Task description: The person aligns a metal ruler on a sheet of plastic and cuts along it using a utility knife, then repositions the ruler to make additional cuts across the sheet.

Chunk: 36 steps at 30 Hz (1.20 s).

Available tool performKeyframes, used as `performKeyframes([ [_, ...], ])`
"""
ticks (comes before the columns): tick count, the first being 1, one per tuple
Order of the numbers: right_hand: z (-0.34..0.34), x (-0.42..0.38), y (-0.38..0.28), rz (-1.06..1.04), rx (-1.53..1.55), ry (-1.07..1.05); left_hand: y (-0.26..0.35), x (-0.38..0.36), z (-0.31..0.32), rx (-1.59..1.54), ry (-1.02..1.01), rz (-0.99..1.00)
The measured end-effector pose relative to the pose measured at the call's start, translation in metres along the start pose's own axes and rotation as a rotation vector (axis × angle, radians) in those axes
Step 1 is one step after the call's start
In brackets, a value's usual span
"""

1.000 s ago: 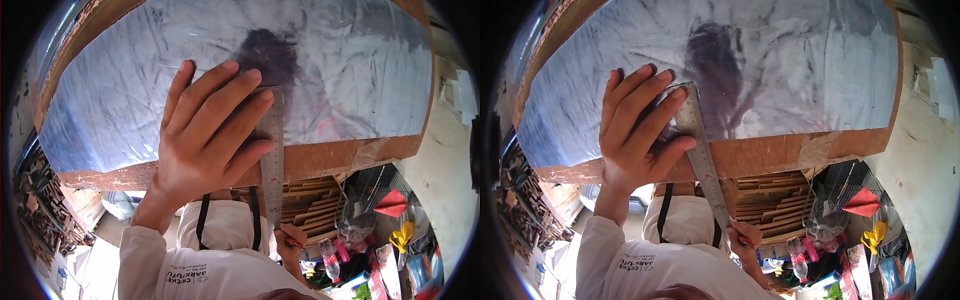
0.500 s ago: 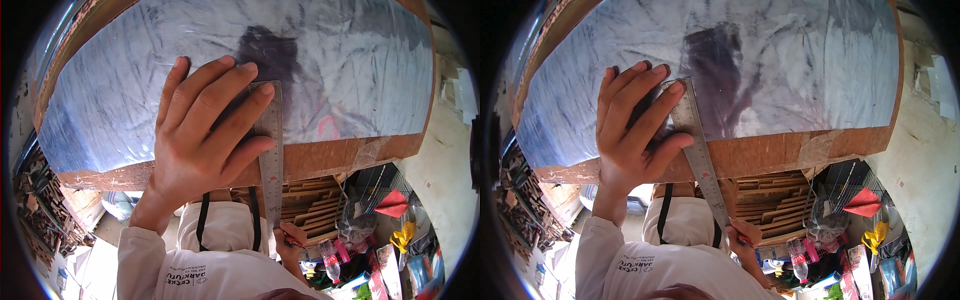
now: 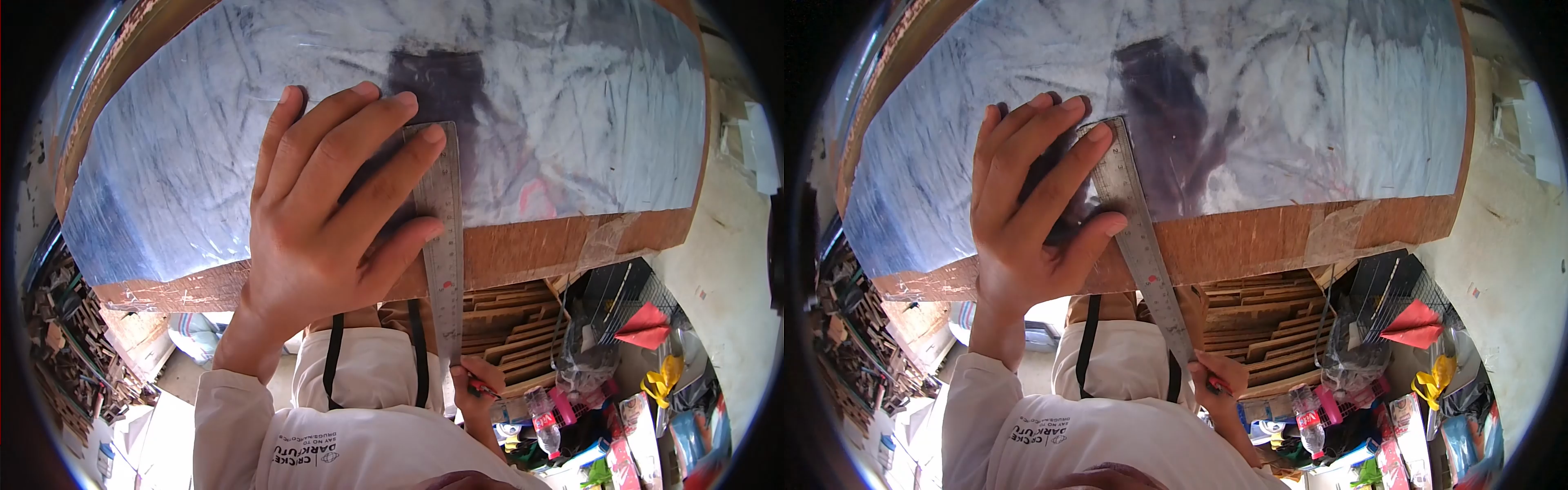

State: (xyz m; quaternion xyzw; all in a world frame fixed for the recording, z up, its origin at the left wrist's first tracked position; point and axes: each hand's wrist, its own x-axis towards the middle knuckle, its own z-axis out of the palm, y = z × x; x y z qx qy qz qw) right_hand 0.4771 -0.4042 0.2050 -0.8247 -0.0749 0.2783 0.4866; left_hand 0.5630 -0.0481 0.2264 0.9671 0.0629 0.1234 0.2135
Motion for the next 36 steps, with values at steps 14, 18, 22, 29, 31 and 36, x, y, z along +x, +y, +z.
performKeyframes([
  [14, 0.003, 0.012, -0.009, -0.032, -0.012, -0.01, -0.002, 0.002, 0.002, 0.048, 0.003, 0.022],
  [18, 0.006, 0.015, -0.01, -0.051, -0.005, 0.009, 0.001, 0.002, 0.003, 0.063, -0.005, -0.002],
  [22, 0.008, 0.017, -0.012, -0.061, -0.003, 0.007, 0.001, 0.001, 0.002, 0.077, -0.009, -0.001],
  [29, 0.009, 0.025, -0.019, -0.065, 0.007, 0.0, 0.001, 0.003, 0.001, 0.095, -0.037, -0.013],
  [31, 0.009, 0.026, -0.019, -0.063, 0.006, -0.011, 0.001, 0.003, 0.002, 0.097, -0.034, -0.011],
  [36, 0.01, 0.026, -0.019, -0.062, 0.0, -0.007, 0.001, 0.004, 0.002, 0.101, -0.042, -0.015],
])
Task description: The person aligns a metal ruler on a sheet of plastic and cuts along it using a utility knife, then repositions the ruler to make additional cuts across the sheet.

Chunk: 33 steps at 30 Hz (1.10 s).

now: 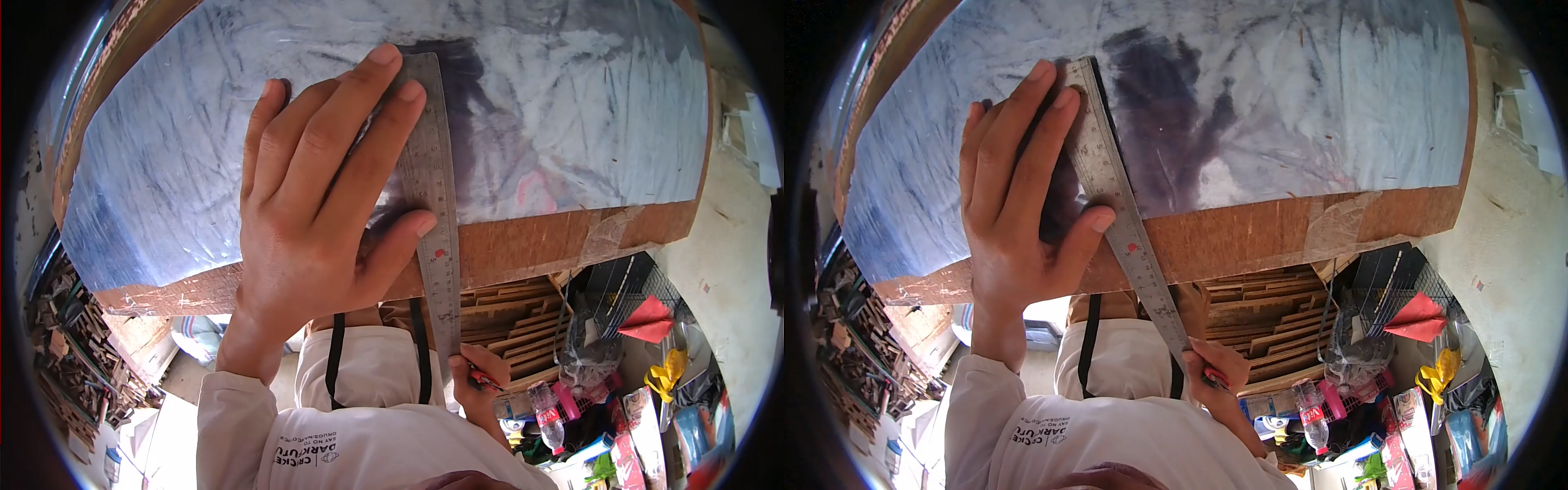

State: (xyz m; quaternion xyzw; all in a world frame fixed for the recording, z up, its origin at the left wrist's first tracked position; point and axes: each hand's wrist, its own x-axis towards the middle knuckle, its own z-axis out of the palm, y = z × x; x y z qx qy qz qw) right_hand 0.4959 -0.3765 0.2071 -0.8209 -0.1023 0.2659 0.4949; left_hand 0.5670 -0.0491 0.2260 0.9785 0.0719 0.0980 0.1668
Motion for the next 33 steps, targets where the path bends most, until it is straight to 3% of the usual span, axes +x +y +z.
performKeyframes([
  [33, 0.0027, -0.0016, 0.0006, -0.012, -0.002, 0.041, 0.0015, 0.0003, -0.0014, -0.004, -0.016, -0.003],
])
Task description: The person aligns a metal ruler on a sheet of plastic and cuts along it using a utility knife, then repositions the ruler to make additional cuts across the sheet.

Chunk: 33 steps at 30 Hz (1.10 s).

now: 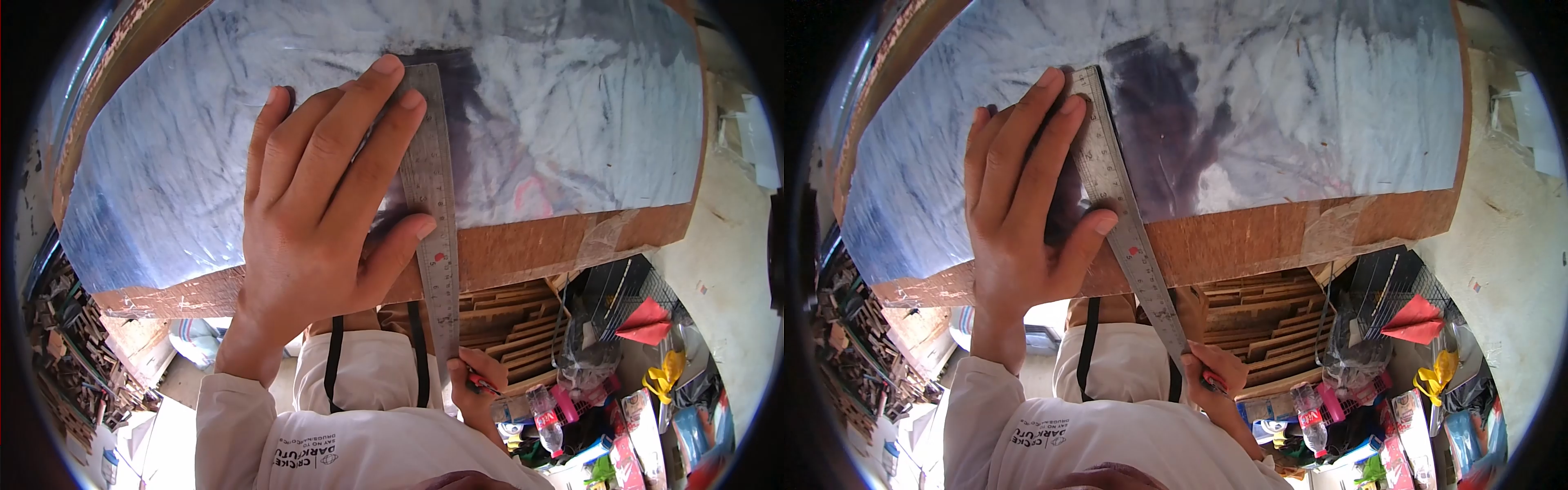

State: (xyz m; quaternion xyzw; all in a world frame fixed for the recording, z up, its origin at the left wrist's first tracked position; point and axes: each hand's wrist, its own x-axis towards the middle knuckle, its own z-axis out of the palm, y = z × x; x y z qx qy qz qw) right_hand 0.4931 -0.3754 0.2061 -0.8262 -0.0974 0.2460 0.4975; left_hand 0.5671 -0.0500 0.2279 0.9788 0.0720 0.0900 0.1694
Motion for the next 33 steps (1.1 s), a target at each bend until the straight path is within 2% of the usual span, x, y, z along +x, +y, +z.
performKeyframes([
  [19, -0.014, 0.009, -0.002, 0.036, 0.002, -0.075, -0.001, -0.001, 0.002, -0.054, 0.04, -0.026],
  [22, -0.008, 0.005, -0.004, 0.009, -0.004, -0.019, 0.0, 0.001, 0.0, -0.04, 0.027, -0.02],
  [33, -0.006, 0.004, -0.005, 0.052, -0.004, -0.045, 0.001, 0.001, 0.0, -0.005, 0.0, -0.017],
])
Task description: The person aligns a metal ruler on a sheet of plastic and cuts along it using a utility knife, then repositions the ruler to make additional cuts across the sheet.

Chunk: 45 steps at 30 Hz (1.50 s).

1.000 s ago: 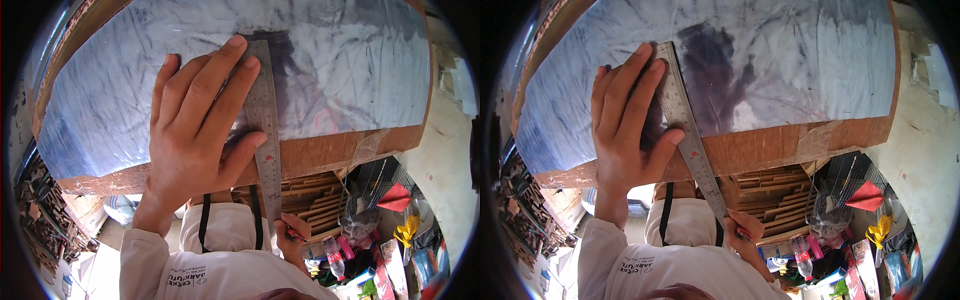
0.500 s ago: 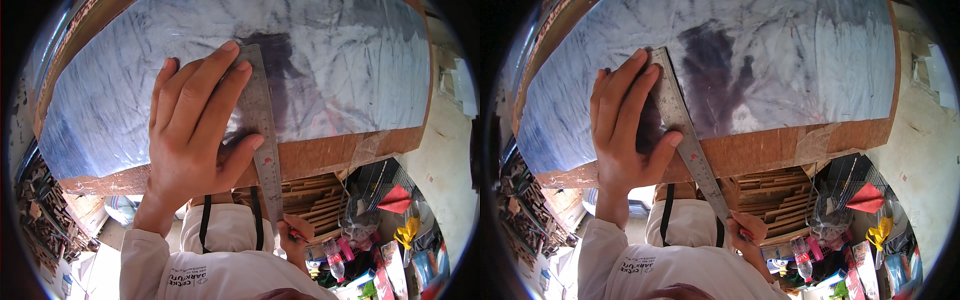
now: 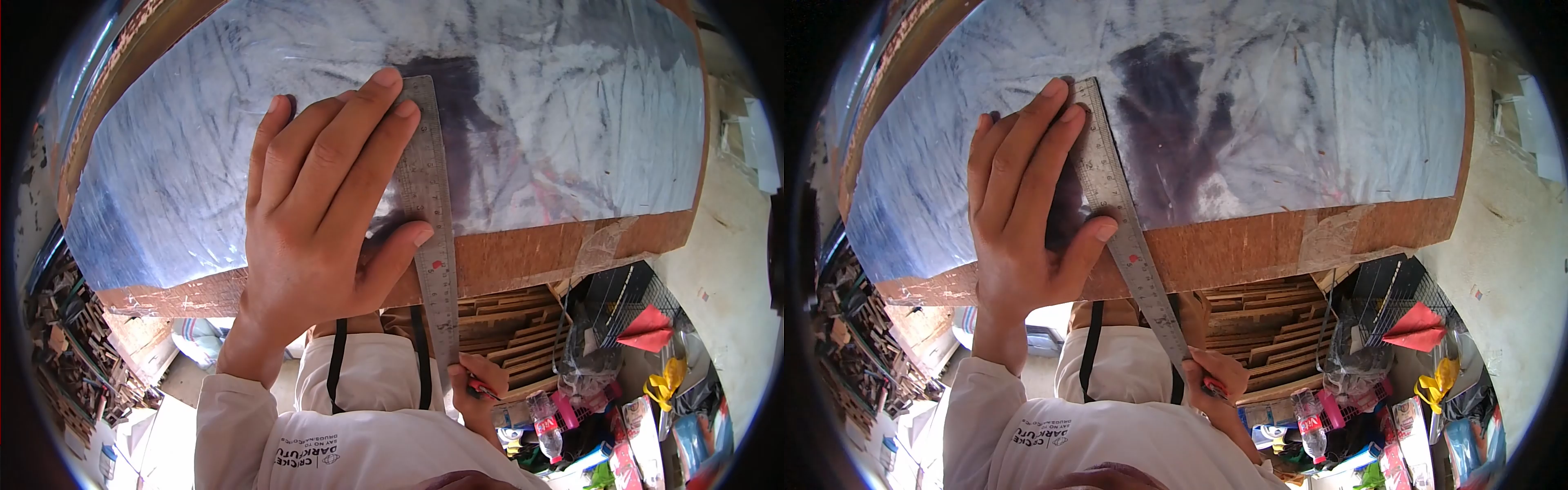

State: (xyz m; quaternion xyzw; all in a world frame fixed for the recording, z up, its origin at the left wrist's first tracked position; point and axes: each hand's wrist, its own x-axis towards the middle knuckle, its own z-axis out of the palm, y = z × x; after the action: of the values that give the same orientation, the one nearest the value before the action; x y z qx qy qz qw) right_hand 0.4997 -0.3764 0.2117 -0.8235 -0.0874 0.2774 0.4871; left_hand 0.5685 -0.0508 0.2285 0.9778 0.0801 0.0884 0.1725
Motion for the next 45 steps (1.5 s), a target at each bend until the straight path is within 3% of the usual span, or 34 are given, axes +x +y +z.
performKeyframes([
  [45, 0.004, 0.002, 0.004, -0.069, 0.042, 0.032, -0.003, 0.0, 0.003, -0.02, 0.046, 0.051],
])
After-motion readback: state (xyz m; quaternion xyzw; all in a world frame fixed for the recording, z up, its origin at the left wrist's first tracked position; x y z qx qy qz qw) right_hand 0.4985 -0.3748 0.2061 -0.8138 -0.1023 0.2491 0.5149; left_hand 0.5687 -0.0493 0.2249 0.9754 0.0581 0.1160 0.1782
